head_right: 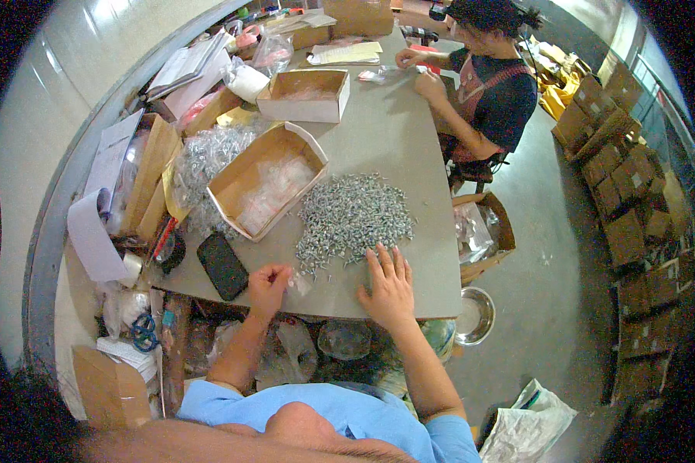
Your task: The person sorts small metal screws by hand, picking them up from a pile and placing them into a small plastic bag.
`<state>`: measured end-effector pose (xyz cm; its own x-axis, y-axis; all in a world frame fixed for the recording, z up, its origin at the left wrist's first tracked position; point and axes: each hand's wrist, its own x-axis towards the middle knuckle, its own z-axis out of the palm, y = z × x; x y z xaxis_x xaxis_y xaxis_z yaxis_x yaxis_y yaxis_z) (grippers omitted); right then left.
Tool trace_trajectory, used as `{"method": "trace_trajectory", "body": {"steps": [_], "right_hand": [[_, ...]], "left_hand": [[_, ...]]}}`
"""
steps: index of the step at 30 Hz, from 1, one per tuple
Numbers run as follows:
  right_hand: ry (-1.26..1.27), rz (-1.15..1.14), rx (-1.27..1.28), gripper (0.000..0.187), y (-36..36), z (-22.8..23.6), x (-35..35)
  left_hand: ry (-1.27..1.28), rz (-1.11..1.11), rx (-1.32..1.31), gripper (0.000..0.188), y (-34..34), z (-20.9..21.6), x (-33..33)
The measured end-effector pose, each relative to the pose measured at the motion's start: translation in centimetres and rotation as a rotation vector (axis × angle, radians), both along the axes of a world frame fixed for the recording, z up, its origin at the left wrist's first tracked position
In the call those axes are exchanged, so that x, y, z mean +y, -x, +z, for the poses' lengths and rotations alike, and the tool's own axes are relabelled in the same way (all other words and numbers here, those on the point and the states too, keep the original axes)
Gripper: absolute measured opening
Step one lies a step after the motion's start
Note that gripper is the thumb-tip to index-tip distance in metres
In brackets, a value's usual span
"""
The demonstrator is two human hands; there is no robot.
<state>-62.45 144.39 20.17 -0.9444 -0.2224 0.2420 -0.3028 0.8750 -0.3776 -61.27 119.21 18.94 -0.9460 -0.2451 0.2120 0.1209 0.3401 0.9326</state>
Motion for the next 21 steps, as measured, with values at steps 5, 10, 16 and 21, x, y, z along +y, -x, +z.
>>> {"method": "trace_trajectory", "body": {"steps": [5, 10, 16, 21], "right_hand": [[0.022, 0.013, 0.022, 0.065, 0.0, 0.3, -0.1], [0.084, 0.022, 0.034, 0.065, -0.5, -0.2, 0.1], [0.081, 0.033, 0.083, 0.068, -0.7, -0.7, 0.3], [0.069, 0.031, 0.104, 0.069, -0.7, -0.9, 0.8]], "left_hand": [[-0.119, 0.085, 0.046, 0.017, -0.5, -1.6, 0.2], [-0.101, 0.144, 0.244, 0.017, 0.0, -1.4, 1.2], [0.039, 0.160, 0.132, 0.017, -0.2, -1.0, 1.6], [0.024, 0.187, 0.161, 0.020, 0.0, -1.1, 1.8]]}}
